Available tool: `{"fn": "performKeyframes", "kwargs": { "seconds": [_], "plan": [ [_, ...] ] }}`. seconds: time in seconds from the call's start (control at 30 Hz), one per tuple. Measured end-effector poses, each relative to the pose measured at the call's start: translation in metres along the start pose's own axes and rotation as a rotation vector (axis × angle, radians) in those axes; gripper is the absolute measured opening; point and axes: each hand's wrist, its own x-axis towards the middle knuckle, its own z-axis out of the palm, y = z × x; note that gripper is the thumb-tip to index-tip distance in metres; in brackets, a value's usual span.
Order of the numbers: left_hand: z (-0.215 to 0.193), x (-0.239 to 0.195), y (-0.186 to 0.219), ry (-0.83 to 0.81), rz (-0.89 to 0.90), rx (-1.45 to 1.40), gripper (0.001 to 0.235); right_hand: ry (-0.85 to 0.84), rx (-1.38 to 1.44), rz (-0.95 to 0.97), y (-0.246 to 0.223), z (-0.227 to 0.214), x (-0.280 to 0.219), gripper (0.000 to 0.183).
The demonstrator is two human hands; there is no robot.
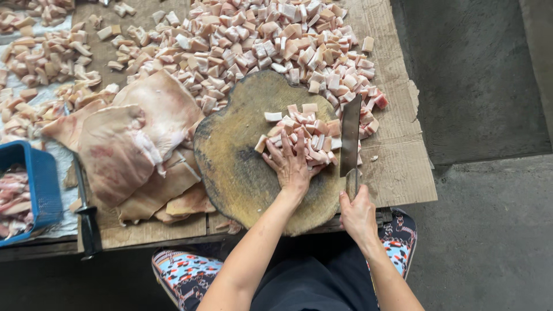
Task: The person uses a cleaver to cut strips of pork belly into small cubes on a wooden cutting board. The person repeatedly slices the meat and moves the cut pieces aside on the board.
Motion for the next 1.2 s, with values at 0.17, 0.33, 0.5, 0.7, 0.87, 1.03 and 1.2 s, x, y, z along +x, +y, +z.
{"fn": "performKeyframes", "kwargs": {
  "seconds": [0.17, 0.33, 0.5, 0.7, 0.87, 1.03, 1.2],
  "plan": [
    [0.059, 0.088, -0.005, 0.037, 0.012, 0.029, 0.100, -0.005, 0.108, -0.024, -0.034, 0.004, 0.041, 0.044],
    [0.105, 0.206, -0.005, 0.146, 0.063, 0.212, 0.087, -0.024, -0.032, -0.103, -0.073, 0.003, 0.111, 0.044],
    [0.118, 0.324, -0.024, -0.223, -0.033, 0.286, 0.110, -0.038, -0.001, -0.171, -0.103, 0.004, 0.167, 0.040],
    [0.068, 0.434, -0.055, -0.364, -0.232, 0.153, 0.084, 0.006, -0.079, -0.309, -0.104, -0.008, 0.161, 0.040],
    [-0.017, 0.385, -0.087, -0.159, -0.023, -0.038, 0.117, 0.021, -0.073, -0.238, -0.085, -0.020, 0.115, 0.040],
    [-0.078, 0.194, -0.104, -0.176, 0.474, -0.126, 0.054, -0.035, -0.115, -0.168, -0.043, -0.021, 0.062, 0.040],
    [-0.095, 0.087, -0.105, -0.589, 0.170, -0.068, 0.038, -0.041, -0.243, -0.337, 0.008, 0.000, 0.018, 0.041]
  ]
}}
